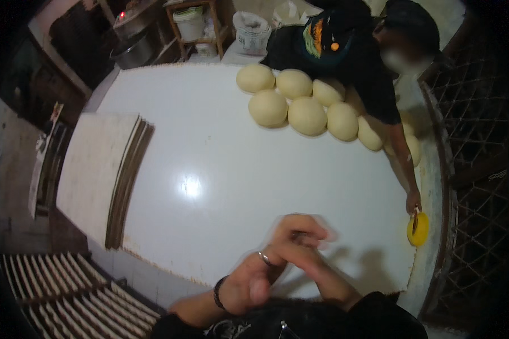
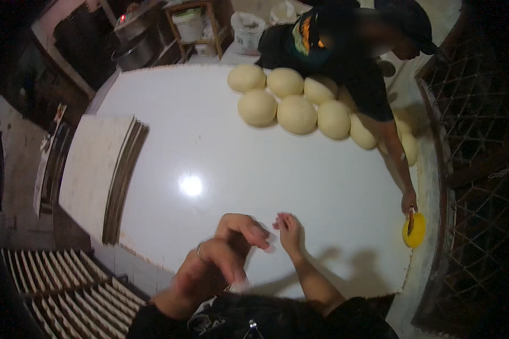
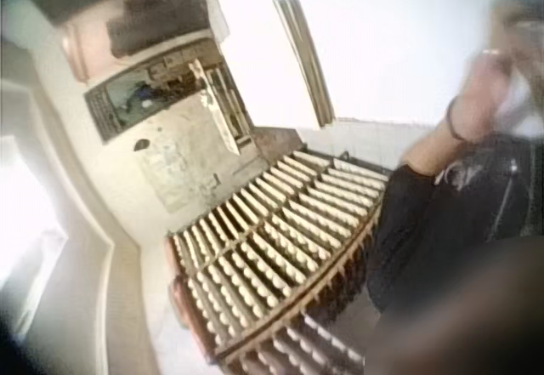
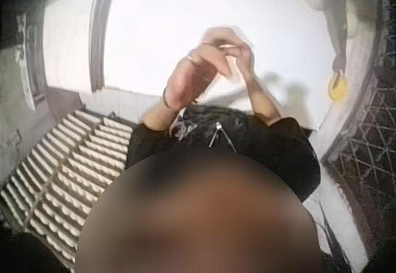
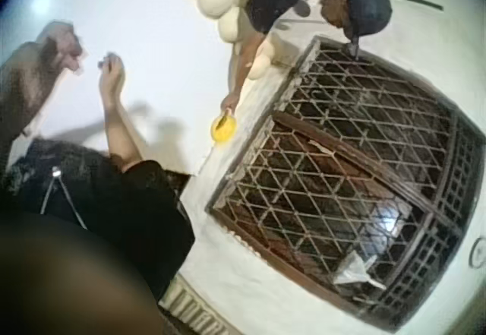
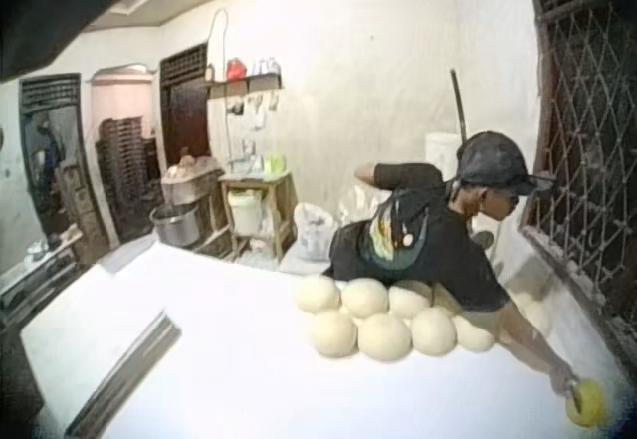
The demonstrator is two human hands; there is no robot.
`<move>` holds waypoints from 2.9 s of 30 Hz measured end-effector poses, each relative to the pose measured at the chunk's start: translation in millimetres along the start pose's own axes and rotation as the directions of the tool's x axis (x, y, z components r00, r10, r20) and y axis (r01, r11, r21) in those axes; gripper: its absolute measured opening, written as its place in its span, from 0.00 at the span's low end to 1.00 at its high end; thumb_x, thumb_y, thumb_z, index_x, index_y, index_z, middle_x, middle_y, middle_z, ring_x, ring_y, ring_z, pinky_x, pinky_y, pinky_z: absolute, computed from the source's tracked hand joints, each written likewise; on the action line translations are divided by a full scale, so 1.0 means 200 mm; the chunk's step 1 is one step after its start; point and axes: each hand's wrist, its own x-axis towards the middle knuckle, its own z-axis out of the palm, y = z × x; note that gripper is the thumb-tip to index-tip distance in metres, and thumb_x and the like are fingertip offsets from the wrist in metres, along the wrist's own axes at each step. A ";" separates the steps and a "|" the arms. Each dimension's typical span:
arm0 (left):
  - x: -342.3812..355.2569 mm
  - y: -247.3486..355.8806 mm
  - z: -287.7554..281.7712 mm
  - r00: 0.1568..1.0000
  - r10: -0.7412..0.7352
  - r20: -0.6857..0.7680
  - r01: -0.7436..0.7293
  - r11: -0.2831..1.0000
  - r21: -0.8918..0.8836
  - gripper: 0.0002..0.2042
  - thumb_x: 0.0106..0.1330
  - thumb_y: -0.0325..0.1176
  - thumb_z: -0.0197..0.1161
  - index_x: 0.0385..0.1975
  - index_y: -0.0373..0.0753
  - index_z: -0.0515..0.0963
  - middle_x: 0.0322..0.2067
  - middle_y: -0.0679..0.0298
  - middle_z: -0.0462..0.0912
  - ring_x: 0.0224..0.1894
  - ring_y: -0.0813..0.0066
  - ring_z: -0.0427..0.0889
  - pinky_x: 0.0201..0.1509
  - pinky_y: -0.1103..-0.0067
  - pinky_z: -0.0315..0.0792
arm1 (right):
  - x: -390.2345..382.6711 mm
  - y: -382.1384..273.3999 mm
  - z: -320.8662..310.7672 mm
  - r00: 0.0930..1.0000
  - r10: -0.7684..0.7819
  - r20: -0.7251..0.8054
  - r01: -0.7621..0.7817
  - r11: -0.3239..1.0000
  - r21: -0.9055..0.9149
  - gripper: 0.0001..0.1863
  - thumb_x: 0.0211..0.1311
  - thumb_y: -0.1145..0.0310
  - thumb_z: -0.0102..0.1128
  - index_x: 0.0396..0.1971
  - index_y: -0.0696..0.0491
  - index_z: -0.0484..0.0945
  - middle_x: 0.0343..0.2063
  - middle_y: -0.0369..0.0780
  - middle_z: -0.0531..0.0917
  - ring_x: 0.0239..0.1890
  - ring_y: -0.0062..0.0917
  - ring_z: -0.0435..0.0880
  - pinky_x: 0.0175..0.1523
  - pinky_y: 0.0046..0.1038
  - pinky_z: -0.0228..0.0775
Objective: The person shapes balls of dough by hand on a table and then coats them with a liquid from a bowl using a brush.
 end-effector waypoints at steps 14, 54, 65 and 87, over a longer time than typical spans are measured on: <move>-0.09 -0.20 1.09 0.876 0.241 0.419 -0.189 0.968 -0.163 0.25 0.76 0.53 0.53 0.51 0.34 0.78 0.61 0.54 0.69 0.67 0.63 0.66 0.73 0.62 0.55 | -0.36 0.18 -0.50 0.964 0.121 0.236 -0.135 0.990 0.043 0.11 0.78 0.72 0.51 0.51 0.61 0.75 0.40 0.43 0.83 0.37 0.24 0.87 0.44 0.24 0.82; -0.32 0.12 0.62 0.937 0.133 0.323 -0.134 0.991 -0.020 0.18 0.74 0.41 0.61 0.55 0.36 0.77 0.57 0.56 0.72 0.62 0.67 0.70 0.69 0.66 0.60 | -0.43 0.17 -0.50 0.980 0.196 0.027 -0.195 0.980 -0.025 0.14 0.75 0.72 0.51 0.56 0.59 0.75 0.38 0.44 0.83 0.35 0.25 0.86 0.41 0.26 0.81; -0.17 0.02 -0.52 0.692 -0.496 -0.525 0.293 0.857 -0.424 0.17 0.76 0.41 0.61 0.59 0.43 0.76 0.53 0.71 0.74 0.56 0.77 0.71 0.62 0.74 0.67 | -0.49 0.12 0.03 0.877 -0.023 -0.481 -0.210 0.881 -0.424 0.18 0.74 0.66 0.56 0.60 0.54 0.75 0.55 0.43 0.76 0.51 0.27 0.78 0.51 0.32 0.72; 0.60 -1.13 -2.02 0.684 0.277 -0.675 0.451 0.566 0.690 0.18 0.72 0.30 0.59 0.60 0.36 0.75 0.53 0.57 0.78 0.52 0.68 0.78 0.57 0.69 0.73 | -0.43 0.07 0.19 0.882 -0.295 -0.369 -0.166 0.538 -0.826 0.22 0.67 0.63 0.55 0.57 0.58 0.76 0.56 0.47 0.75 0.60 0.44 0.70 0.66 0.48 0.58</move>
